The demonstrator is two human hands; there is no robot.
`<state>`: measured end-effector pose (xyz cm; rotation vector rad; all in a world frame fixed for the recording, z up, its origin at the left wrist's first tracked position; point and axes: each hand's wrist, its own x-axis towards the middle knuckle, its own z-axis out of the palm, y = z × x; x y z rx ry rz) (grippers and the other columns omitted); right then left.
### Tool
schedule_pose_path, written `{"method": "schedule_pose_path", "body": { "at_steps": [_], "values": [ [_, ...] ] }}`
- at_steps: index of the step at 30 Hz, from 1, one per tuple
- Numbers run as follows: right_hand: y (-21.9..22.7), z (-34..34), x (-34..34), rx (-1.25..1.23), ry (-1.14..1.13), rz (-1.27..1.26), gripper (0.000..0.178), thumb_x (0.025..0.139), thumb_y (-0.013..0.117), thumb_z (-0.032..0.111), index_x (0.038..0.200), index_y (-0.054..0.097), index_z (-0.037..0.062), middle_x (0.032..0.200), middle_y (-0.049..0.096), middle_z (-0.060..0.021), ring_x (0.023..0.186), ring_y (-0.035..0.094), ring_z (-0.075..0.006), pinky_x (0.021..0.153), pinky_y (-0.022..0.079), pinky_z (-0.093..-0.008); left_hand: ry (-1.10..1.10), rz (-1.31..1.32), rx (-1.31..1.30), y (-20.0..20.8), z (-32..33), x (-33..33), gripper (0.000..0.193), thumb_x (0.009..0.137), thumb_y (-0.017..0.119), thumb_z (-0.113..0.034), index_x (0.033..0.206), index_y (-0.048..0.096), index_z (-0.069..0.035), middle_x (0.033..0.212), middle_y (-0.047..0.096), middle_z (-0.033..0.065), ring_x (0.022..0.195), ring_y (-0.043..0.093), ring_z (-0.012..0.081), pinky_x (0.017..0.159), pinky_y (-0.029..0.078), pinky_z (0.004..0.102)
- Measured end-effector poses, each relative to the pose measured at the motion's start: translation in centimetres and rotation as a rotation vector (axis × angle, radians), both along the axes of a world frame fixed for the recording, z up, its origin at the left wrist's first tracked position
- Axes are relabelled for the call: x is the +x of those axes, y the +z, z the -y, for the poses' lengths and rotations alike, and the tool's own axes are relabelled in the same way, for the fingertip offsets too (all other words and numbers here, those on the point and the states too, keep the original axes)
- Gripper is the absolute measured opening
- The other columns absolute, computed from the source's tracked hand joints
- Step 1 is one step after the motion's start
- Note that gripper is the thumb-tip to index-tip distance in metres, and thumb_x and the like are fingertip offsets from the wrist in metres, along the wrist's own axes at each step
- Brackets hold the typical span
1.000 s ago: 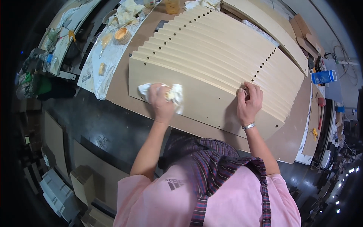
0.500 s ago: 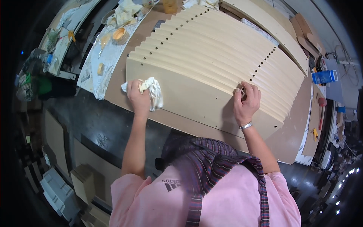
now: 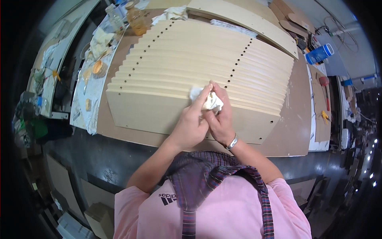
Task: The person applies a substance to a stack of wooden boards with a brush, wipes them with a cloth, sands the surface of a board with a sanding block, and applies a different substance with a small applicator.
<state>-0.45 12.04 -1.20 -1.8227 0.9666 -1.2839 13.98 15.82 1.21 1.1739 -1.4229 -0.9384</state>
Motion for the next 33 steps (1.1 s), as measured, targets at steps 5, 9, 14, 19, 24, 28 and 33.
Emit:
{"method": "schedule_pose_path", "body": {
  "at_steps": [5, 9, 14, 19, 24, 28, 33],
  "values": [
    [2.4, 3.9, -4.9, -0.001, -0.462, -0.047, 0.026, 0.078, 0.053, -0.007, 0.098, 0.068, -0.0006, 0.091, 0.066, -0.0143, 0.081, 0.066, -0.0260, 0.076, 0.053, -0.0362, 0.239, 0.336, -0.114, -1.0, 1.6, 6.0, 0.041, 0.090, 0.055, 0.006, 0.131, 0.056, 0.001, 0.121, 0.066, 0.0136, 0.109, 0.064, 0.0196, 0.100, 0.048, 0.0322],
    [3.9, 5.9, -3.8, -0.143, -0.473, -0.126, 0.020, 0.078, 0.063, 0.000, 0.097, 0.069, 0.0032, 0.092, 0.067, -0.0140, 0.082, 0.066, -0.0254, 0.073, 0.053, -0.0359, 0.237, 0.143, -0.066, -1.1, 3.4, 4.7, 0.051, 0.085, 0.065, 0.002, 0.135, 0.053, -0.003, 0.123, 0.064, 0.0128, 0.111, 0.063, 0.0238, 0.099, 0.048, 0.0339],
    [3.9, 3.2, 2.8, 0.265, 0.136, 0.329, 0.038, 0.091, 0.061, 0.019, 0.126, 0.062, 0.0040, 0.116, 0.066, -0.0109, 0.107, 0.060, -0.0197, 0.096, 0.047, -0.0337, 0.216, 0.013, 0.110, -1.1, 2.9, 2.5, 0.063, 0.083, 0.057, 0.008, 0.144, 0.046, -0.005, 0.126, 0.060, 0.0160, 0.110, 0.062, 0.0202, 0.094, 0.051, 0.0326],
    [0.8, 0.1, -7.7, 0.019, -0.230, -0.111, 0.014, 0.091, 0.055, 0.006, 0.098, 0.066, 0.0008, 0.094, 0.065, -0.0134, 0.092, 0.061, -0.0283, 0.085, 0.049, -0.0380, 0.271, 0.365, -0.096, 0.7, 5.9, 9.5, 0.054, 0.079, 0.051, 0.014, 0.129, 0.062, -0.005, 0.116, 0.062, 0.0132, 0.108, 0.062, 0.0262, 0.092, 0.050, 0.0340],
    [-3.4, -5.6, -18.7, 0.339, -0.670, -0.035, 0.017, 0.101, 0.053, 0.012, 0.109, 0.063, -0.0003, 0.100, 0.064, -0.0028, 0.090, 0.059, -0.0103, 0.079, 0.048, -0.0250, 0.106, 0.997, -0.286, -2.5, 10.6, 4.3, 0.029, 0.078, 0.062, 0.000, 0.105, 0.069, -0.002, 0.103, 0.061, 0.0168, 0.098, 0.059, 0.0352, 0.085, 0.049, 0.0424],
    [-5.5, -5.5, -20.4, 0.265, -0.936, 0.066, 0.026, 0.101, 0.055, 0.015, 0.120, 0.058, -0.0014, 0.105, 0.059, -0.0018, 0.090, 0.054, -0.0071, 0.078, 0.046, -0.0228, -0.049, 0.779, -0.464, -5.2, 13.8, -7.1, 0.019, 0.082, 0.061, -0.009, 0.097, 0.067, -0.001, 0.103, 0.061, 0.0190, 0.099, 0.058, 0.0373, 0.083, 0.049, 0.0443],
    [-9.3, -1.9, -21.4, 0.327, -0.980, 0.133, 0.034, 0.104, 0.047, 0.022, 0.125, 0.056, -0.0034, 0.114, 0.060, -0.0083, 0.104, 0.055, -0.0156, 0.094, 0.043, -0.0302, -0.342, 0.692, -0.591, -3.8, 15.8, -18.2, 0.016, 0.080, 0.062, -0.011, 0.095, 0.066, -0.007, 0.096, 0.057, 0.0145, 0.095, 0.056, 0.0345, 0.080, 0.048, 0.0443]
  ]
}}
